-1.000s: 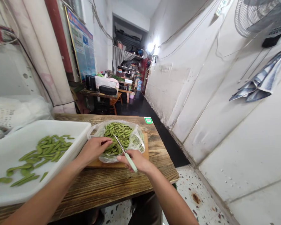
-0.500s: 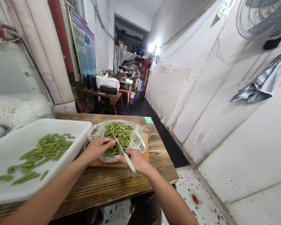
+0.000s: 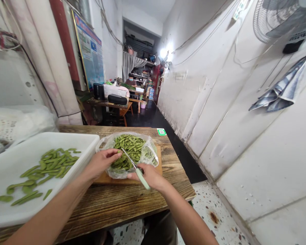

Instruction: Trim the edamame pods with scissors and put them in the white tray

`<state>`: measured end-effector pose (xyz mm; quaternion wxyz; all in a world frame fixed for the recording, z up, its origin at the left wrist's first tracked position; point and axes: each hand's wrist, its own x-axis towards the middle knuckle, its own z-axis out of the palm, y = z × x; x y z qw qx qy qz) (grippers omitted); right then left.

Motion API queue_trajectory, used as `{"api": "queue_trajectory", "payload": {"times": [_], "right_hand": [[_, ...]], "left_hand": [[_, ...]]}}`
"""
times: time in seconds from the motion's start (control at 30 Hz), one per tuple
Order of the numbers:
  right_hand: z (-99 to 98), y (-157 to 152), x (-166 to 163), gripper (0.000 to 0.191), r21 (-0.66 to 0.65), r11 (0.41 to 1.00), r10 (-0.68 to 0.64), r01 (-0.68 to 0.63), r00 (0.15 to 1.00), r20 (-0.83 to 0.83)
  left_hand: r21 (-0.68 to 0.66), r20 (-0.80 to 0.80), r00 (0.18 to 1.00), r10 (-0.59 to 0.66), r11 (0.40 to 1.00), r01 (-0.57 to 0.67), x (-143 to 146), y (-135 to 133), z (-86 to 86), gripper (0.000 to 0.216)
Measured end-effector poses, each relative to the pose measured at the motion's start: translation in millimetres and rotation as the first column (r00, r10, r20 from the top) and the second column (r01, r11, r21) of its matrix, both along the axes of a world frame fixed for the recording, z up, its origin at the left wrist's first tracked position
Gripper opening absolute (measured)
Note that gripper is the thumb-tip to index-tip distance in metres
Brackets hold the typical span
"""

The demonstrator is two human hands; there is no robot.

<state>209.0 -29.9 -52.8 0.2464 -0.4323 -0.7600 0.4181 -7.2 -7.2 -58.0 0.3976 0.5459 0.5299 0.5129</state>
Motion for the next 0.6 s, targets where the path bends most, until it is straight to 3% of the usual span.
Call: {"api": "queue_trajectory", "payload": {"times": [0.13,0.4,0.6], "right_hand": [[8.0,-3.6,-1.0,0.040,0.125,0.992,-0.010,0.001,0.998,0.069],[6.7,0.0,0.0,0.040,0.124,0.992,0.002,-0.013,0.996,0.085],[7.4,-1.7,-2.3,0.040,0.101,0.995,0.016,-0.020,0.999,0.037]], "left_hand": [[-0.020,0.064,0.996,-0.059,0.998,0.061,-0.1,1.3,-2.8,0.040],[0.029,-0.209,0.977,-0.045,0.998,0.052,-2.6,-1.8,0.3,0.038],[0.034,-0.280,0.959,-0.046,0.998,0.057,0.4,-7.1,8.7,0.039]]}}
